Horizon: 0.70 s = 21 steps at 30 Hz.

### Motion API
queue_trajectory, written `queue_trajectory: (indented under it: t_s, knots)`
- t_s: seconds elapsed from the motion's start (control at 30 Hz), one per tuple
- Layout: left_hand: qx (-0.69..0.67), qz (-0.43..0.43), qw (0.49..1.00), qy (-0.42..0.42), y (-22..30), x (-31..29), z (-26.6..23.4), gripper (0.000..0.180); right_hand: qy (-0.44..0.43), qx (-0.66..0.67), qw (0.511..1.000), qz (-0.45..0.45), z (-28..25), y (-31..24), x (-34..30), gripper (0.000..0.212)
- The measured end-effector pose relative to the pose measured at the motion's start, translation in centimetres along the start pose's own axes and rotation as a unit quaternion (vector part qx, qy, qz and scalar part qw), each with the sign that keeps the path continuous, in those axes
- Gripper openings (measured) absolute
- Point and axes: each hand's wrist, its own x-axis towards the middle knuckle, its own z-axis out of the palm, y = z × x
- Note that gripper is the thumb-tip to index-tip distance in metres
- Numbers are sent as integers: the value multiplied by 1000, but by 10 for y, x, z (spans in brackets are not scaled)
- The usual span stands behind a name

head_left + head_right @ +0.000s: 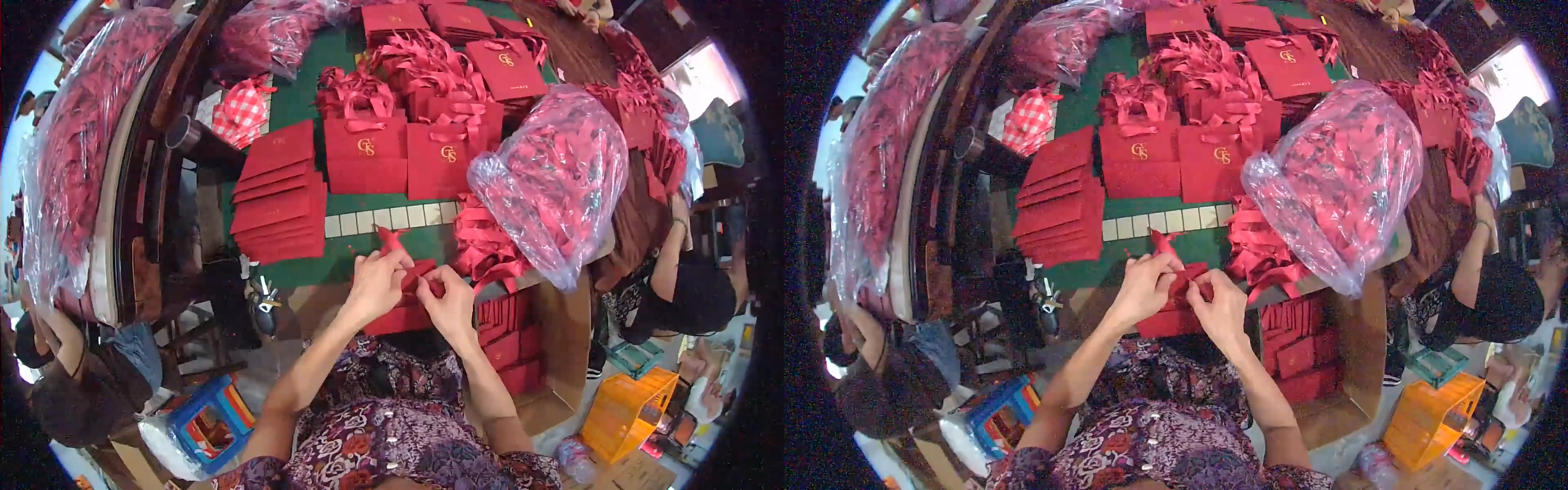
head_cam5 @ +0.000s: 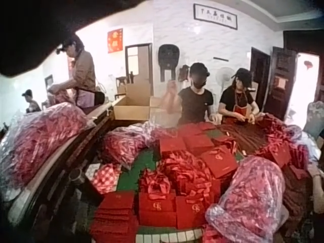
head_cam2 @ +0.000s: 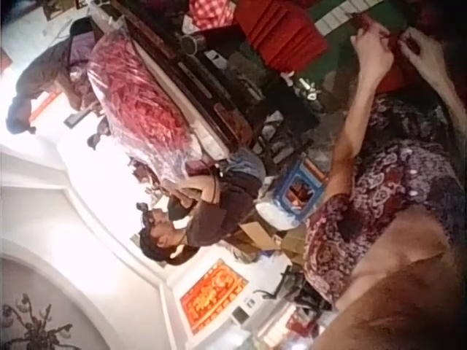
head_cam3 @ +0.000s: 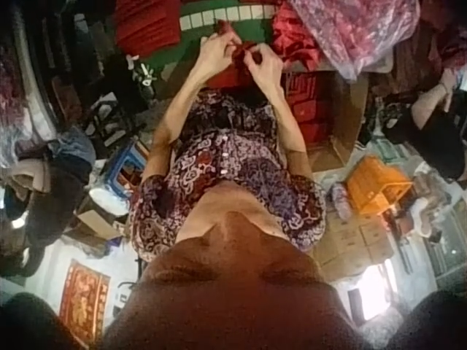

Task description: The person attaches ribbon handles to paper gift bags by hand.

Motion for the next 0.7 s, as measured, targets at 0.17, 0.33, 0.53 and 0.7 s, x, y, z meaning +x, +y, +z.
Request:
queue_trajectory:
  t_s: [0.17, 0.33, 0.53, 0.7]
  knots:
    - [6, 10, 999, 49, 8, -11, 5, 17, 1, -1, 999, 48, -5, -11, -1, 17]
    - [39, 24, 991, 122, 25, -26, 9, 19, -4, -28, 999, 38, -5, -18, -4, 16]
    - [54, 60, 983, 164, 28, -33, 6, 17, 27, -33, 997, -57, -2, -17, -10, 16]
    - [33, 60, 984, 164, 30, -43, 1, 16, 19, -16, 998, -64, -5, -25, -19, 17]
